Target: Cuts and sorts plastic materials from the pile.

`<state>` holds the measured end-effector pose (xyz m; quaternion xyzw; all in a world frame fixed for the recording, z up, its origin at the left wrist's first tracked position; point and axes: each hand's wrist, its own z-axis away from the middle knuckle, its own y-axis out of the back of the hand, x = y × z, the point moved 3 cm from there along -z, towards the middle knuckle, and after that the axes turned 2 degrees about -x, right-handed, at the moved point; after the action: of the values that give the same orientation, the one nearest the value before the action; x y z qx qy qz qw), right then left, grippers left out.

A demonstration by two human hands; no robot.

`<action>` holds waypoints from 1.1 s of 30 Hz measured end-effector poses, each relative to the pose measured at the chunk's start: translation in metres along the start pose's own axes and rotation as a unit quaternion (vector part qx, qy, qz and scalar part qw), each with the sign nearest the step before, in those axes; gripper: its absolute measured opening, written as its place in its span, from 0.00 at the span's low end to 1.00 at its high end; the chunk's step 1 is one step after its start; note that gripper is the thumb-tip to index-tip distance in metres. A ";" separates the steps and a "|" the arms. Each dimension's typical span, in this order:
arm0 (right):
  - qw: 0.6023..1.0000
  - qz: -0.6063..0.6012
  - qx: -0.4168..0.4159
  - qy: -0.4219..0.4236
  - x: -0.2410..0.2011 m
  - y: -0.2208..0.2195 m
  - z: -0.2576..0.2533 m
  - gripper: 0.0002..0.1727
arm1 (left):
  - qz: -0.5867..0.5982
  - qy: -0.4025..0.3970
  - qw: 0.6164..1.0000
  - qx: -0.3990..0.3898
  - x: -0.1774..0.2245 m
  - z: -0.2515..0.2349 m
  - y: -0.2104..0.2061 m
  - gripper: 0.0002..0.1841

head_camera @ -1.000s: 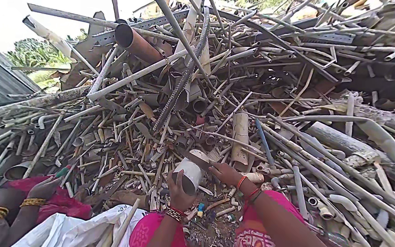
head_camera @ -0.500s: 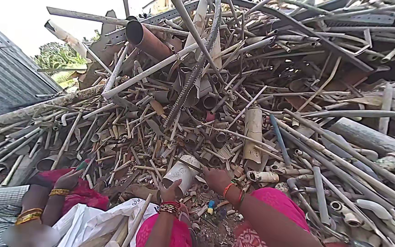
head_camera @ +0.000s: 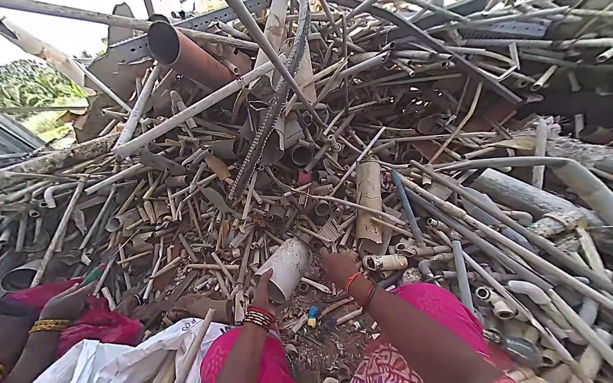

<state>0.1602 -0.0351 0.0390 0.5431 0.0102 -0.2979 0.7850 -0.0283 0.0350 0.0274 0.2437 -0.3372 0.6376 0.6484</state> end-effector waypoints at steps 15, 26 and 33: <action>0.903 -0.410 0.100 0.084 0.050 0.024 0.012 0.31 | -0.094 0.010 0.985 -0.144 -0.007 0.012 -0.022 0.40; 0.822 -0.543 0.168 -0.028 0.063 0.027 0.013 0.29 | -0.262 -0.317 0.902 -0.131 -0.039 0.031 -0.045 0.85; 0.986 -0.118 0.095 -0.066 0.049 0.043 0.041 0.30 | -0.297 -0.367 0.880 -0.054 -0.023 0.023 -0.049 0.75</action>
<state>0.2081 -0.0827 0.0759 0.5896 -0.0059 -0.4230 0.6881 0.0181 -0.0004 0.0307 0.5135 -0.4964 0.2610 0.6495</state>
